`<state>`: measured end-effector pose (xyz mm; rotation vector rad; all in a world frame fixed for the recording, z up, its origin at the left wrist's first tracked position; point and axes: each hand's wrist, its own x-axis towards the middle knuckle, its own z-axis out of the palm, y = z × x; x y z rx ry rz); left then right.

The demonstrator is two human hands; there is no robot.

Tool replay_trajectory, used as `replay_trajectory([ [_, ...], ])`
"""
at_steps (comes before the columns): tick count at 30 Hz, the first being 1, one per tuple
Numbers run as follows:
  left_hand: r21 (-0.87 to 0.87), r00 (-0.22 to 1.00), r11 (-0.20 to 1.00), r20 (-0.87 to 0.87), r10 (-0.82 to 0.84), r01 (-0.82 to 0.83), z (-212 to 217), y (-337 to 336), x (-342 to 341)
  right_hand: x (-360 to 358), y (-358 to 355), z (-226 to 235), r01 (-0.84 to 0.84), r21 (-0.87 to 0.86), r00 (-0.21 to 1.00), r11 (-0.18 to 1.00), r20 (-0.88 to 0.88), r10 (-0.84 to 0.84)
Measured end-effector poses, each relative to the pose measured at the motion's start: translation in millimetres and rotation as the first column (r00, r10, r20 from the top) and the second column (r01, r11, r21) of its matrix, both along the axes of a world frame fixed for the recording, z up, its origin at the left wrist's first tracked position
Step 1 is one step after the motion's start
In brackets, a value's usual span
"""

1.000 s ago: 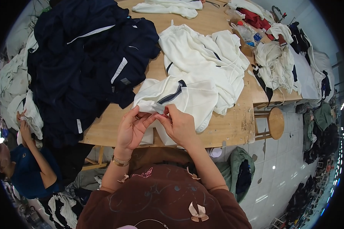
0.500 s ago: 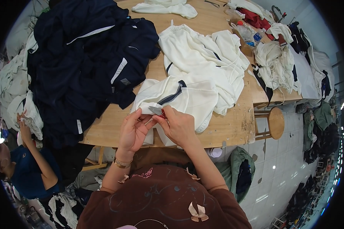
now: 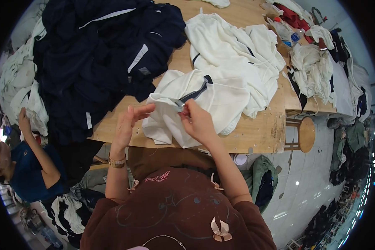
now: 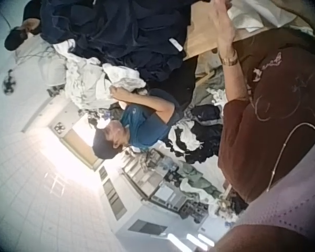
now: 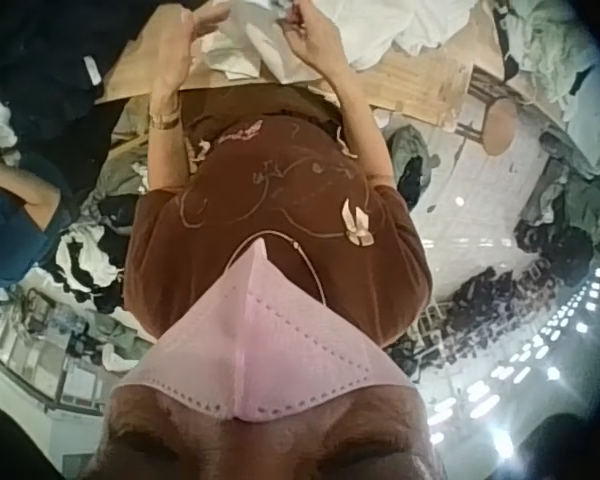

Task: Trimming loose threads from garments and organizing them on work tables in a factory setting.

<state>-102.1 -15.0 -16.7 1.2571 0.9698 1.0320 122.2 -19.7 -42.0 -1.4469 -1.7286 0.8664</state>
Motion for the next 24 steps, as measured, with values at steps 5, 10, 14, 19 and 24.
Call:
replay_trajectory([
  [5,0.126,0.753,0.972,-0.615,0.232,-0.196,-15.3,-19.4,-34.8,79.8,30.7,7.5,0.427,0.173,0.895,0.887,-0.221,-0.388],
  [10,-0.206,0.546,0.964,-0.834,-0.082,-0.17,-40.3,-34.8,-48.0,170.8,27.9,43.7,0.766,0.392,0.639,0.509,-0.381,-0.669],
  [14,-0.494,0.904,0.856,-0.42,-0.083,-0.151,-67.9,-38.0,-17.2,183.9,4.5,48.8,0.883,0.263,0.468,0.389,-0.431,-0.771],
  [19,-0.567,0.846,0.819,-0.393,-0.361,0.086,-49.3,-25.4,28.1,188.3,4.6,22.2,0.856,0.23,0.517,0.463,-0.377,-0.768],
  [24,-0.486,0.832,0.87,-0.444,-0.332,0.088,-43.4,-21.7,36.2,168.9,8.0,26.3,0.807,0.309,0.574,0.503,-0.213,-0.79],
])
